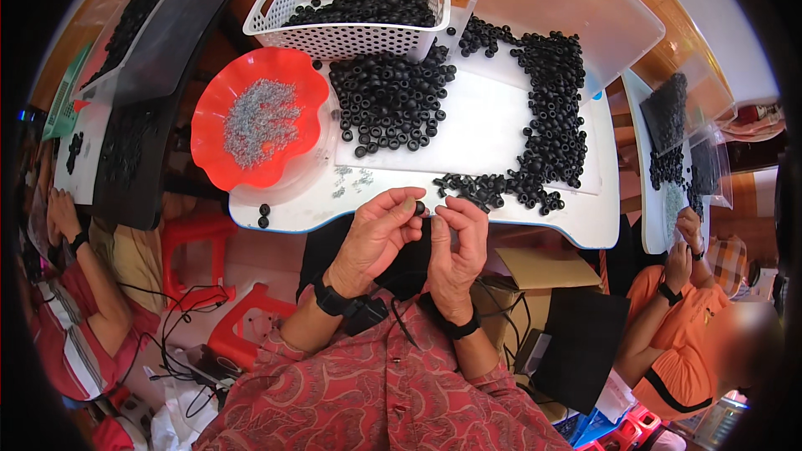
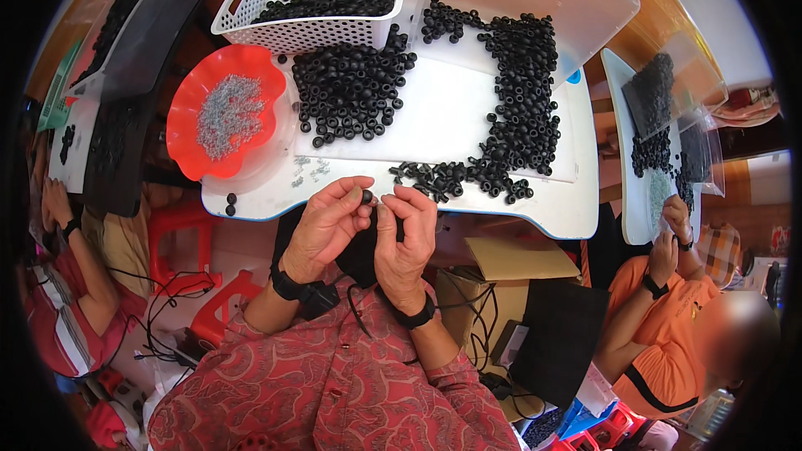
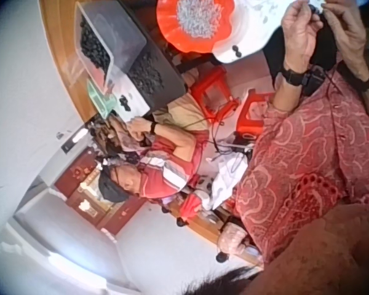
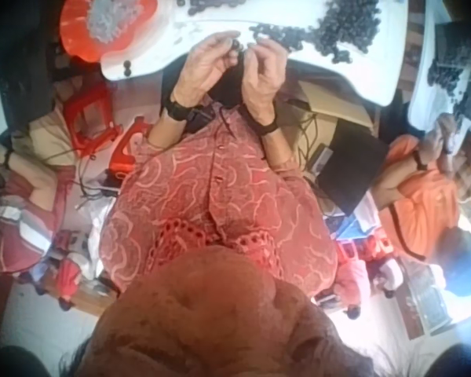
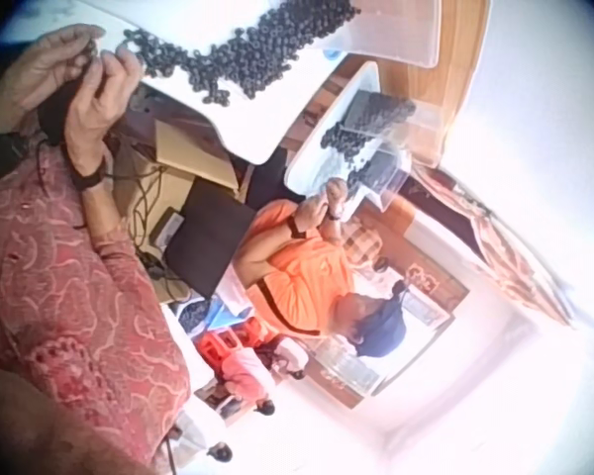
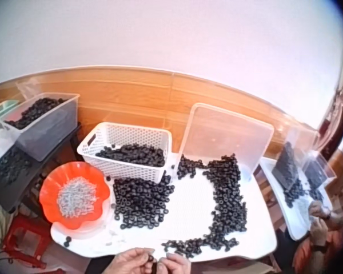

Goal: Assembling small metal pins into black plastic rings at a workstation.

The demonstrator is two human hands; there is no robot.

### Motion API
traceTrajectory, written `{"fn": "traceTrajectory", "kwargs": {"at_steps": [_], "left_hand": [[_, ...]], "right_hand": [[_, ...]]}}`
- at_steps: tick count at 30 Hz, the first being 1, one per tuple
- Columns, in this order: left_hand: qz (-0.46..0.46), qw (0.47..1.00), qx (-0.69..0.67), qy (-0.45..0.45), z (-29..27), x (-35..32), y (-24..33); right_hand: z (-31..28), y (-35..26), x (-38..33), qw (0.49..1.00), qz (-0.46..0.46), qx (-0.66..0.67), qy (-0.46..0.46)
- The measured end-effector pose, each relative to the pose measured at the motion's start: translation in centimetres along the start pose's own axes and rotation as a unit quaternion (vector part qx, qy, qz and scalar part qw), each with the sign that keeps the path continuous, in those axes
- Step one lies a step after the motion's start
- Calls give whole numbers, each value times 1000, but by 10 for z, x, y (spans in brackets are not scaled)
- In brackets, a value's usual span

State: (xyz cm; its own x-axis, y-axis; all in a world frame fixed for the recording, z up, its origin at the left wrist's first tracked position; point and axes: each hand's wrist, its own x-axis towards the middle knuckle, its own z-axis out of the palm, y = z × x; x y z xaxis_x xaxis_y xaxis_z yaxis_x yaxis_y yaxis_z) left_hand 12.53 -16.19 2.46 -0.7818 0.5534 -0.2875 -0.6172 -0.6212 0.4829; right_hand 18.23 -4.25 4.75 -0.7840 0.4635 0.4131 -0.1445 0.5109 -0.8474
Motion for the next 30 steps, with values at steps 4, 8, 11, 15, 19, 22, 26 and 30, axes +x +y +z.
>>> {"fn": "traceTrajectory", "kwargs": {"at_steps": [4,8,11,15,19,22,26,30], "left_hand": [[-7,1000,3,-7,-4,-2,-1],[-1,1000,16,8,-1,-4,0],[0,1000,25,17,-1,-4,-1],[7,999,34,19,-1,-5,-2],[26,998,60,15,-4,-8,-1],[35,995,90,23,-5,-10,-1],[39,991,120,37,-5,-16,1],[9,989,147,9,-10,-22,10]], "right_hand": [[3,-2,0,1000,-4,-1,-2],[5,-2,0,1000,7,7,-1],[5,-1,-1,1000,15,15,-7],[6,-1,0,999,-25,-18,-11],[5,-3,-1,999,-34,-21,-30],[3,-5,0,998,-45,-24,-47],[2,-4,-2,997,-29,-1,-71],[1,6,-7,987,58,108,-105]]}}
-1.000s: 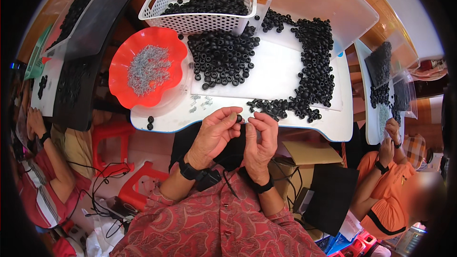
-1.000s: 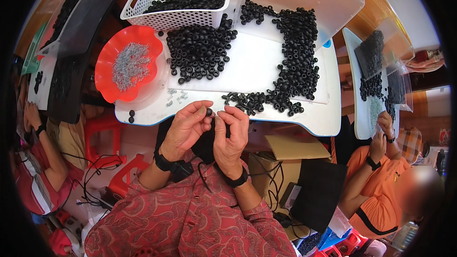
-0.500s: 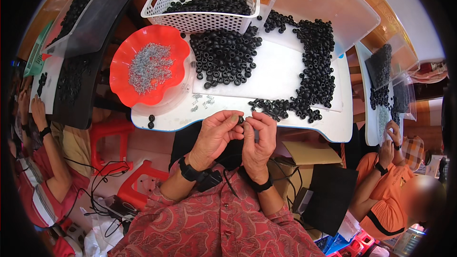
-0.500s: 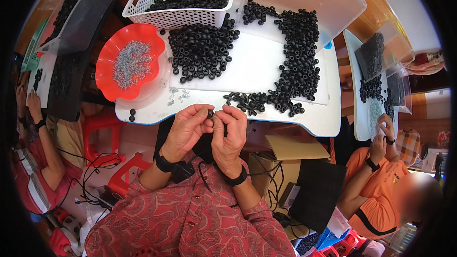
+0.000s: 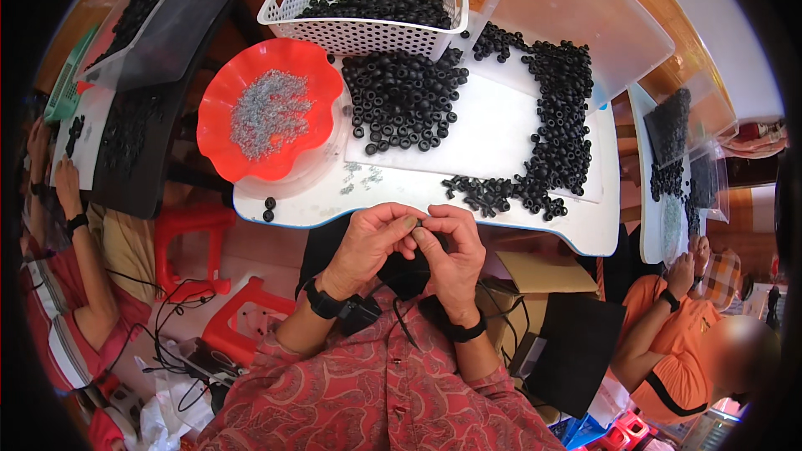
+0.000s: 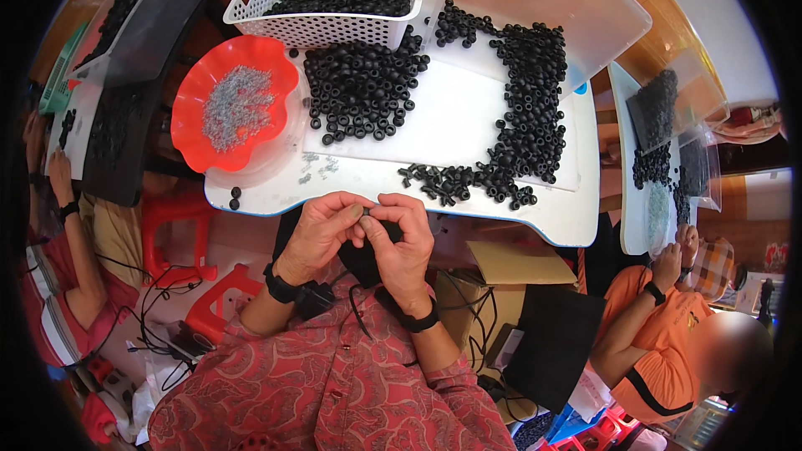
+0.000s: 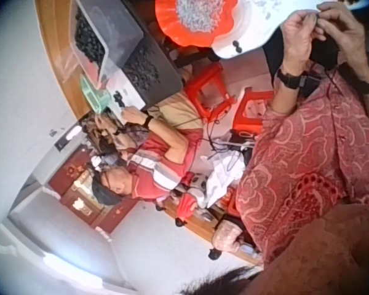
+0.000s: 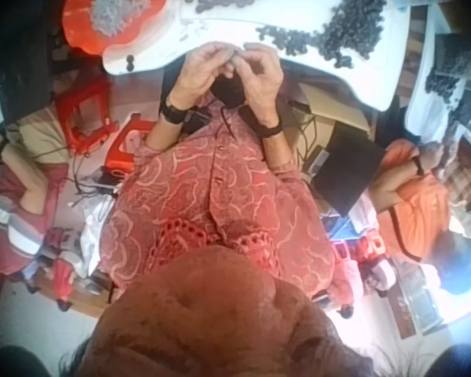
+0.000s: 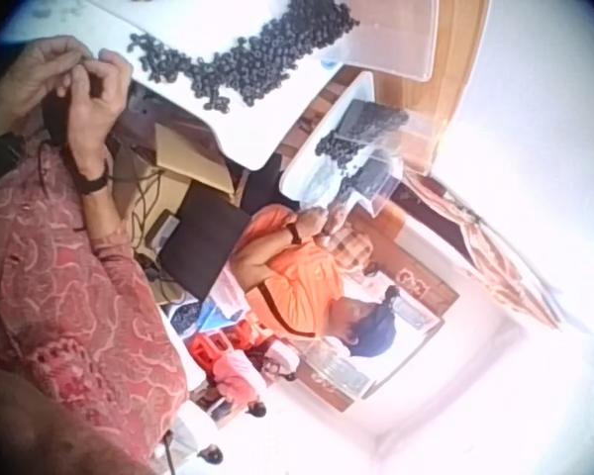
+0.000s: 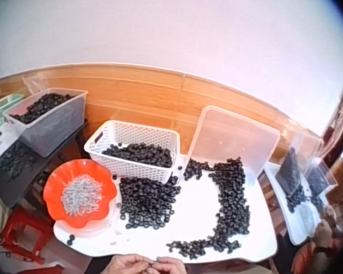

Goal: Assembling small metal pins into black plastic rings at a workstation.

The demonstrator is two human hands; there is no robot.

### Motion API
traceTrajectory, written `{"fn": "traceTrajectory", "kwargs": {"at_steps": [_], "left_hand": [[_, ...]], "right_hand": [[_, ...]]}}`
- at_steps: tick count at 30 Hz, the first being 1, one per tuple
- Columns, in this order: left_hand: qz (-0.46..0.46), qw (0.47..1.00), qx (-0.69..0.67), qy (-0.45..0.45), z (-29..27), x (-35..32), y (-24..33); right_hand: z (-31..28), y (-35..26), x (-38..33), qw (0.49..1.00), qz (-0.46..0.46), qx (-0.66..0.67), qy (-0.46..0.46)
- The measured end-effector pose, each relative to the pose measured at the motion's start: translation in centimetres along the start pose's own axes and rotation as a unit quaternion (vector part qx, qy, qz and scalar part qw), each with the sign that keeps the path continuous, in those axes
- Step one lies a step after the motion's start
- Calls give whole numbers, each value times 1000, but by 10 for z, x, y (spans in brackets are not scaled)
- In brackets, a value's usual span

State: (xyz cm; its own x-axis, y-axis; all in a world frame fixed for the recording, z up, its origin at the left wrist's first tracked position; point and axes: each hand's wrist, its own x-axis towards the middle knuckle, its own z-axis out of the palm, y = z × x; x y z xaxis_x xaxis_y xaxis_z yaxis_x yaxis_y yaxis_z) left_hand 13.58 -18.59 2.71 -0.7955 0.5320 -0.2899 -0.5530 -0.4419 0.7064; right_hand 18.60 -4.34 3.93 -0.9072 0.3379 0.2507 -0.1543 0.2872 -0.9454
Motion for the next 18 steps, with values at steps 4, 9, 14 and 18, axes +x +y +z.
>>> {"fn": "traceTrajectory", "kwargs": {"at_steps": [4,9,14,18], "left_hand": [[-27,997,-67,-36,-13,-1,0],[-22,995,-93,-40,-14,-1,-3],[-16,997,-74,-25,-17,-5,-2],[-6,997,-75,-3,-21,-12,2]], "right_hand": [[2,-9,2,990,102,87,-40],[5,-10,3,982,131,128,-47],[9,-5,2,998,10,-23,-55],[20,-13,4,998,25,26,-56]]}}
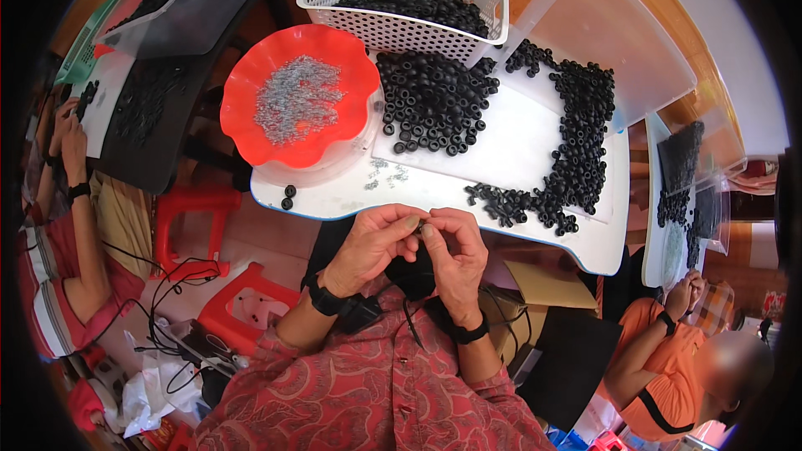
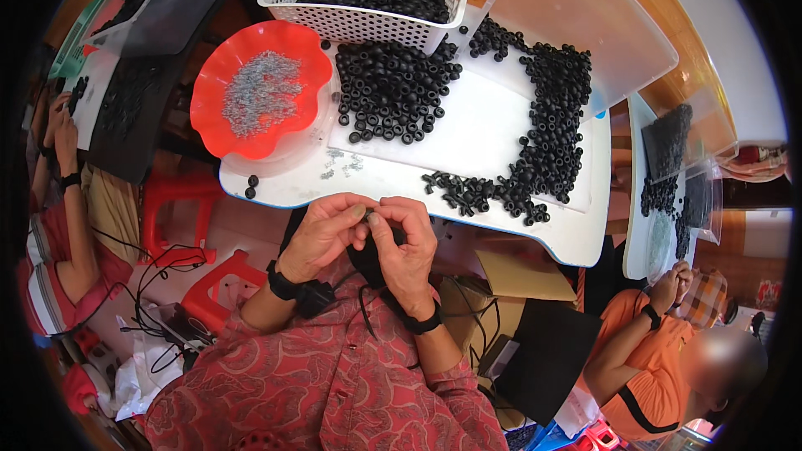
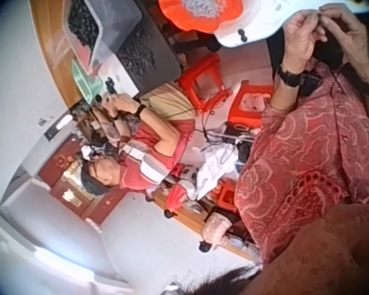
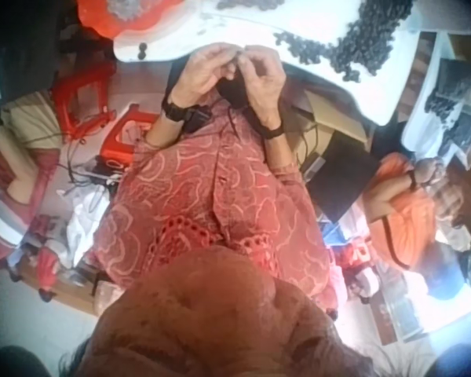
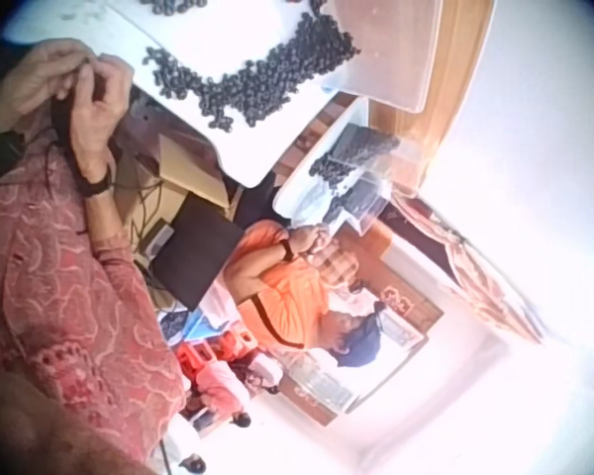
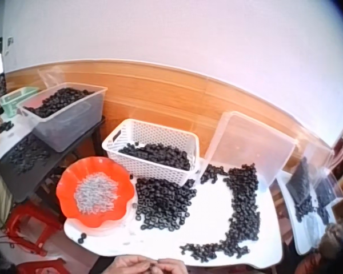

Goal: Assembling small metal pins into black plastic rings at a workstation.

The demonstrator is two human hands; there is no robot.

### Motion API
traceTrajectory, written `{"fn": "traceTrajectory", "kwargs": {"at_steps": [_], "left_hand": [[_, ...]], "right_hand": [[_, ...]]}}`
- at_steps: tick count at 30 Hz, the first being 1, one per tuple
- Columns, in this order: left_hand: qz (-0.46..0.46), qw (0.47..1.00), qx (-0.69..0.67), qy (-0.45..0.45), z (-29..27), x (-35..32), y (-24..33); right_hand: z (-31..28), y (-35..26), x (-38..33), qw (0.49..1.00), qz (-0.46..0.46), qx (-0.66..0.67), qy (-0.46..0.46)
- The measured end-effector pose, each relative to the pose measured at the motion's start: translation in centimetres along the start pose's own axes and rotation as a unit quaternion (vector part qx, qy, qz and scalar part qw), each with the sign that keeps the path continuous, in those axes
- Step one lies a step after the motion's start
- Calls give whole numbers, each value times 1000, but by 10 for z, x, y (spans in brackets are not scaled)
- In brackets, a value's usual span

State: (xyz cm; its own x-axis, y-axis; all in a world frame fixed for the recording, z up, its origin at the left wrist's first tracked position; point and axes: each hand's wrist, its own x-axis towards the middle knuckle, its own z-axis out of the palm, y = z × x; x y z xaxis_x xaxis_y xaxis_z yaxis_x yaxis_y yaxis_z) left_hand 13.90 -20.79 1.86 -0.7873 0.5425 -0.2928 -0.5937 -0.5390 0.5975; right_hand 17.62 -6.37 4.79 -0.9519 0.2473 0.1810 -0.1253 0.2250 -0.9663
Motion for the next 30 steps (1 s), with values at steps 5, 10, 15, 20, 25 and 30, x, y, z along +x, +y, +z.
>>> {"fn": "traceTrajectory", "kwargs": {"at_steps": [5,10,15,20,25,30], "left_hand": [[16,999,-3,33,-4,-11,11],[34,998,-1,48,-12,-14,12],[35,999,-20,37,-12,-13,11],[44,998,-48,24,-15,-10,11],[61,995,-67,37,-16,-14,15],[99,990,-86,44,-22,-15,15]], "right_hand": [[5,3,12,999,-21,-38,13],[8,10,31,978,-99,-183,35],[10,15,55,962,-118,-238,60],[13,18,63,957,-127,-256,43],[27,17,49,967,-88,-238,-10],[41,18,37,975,-56,-213,-36]]}}
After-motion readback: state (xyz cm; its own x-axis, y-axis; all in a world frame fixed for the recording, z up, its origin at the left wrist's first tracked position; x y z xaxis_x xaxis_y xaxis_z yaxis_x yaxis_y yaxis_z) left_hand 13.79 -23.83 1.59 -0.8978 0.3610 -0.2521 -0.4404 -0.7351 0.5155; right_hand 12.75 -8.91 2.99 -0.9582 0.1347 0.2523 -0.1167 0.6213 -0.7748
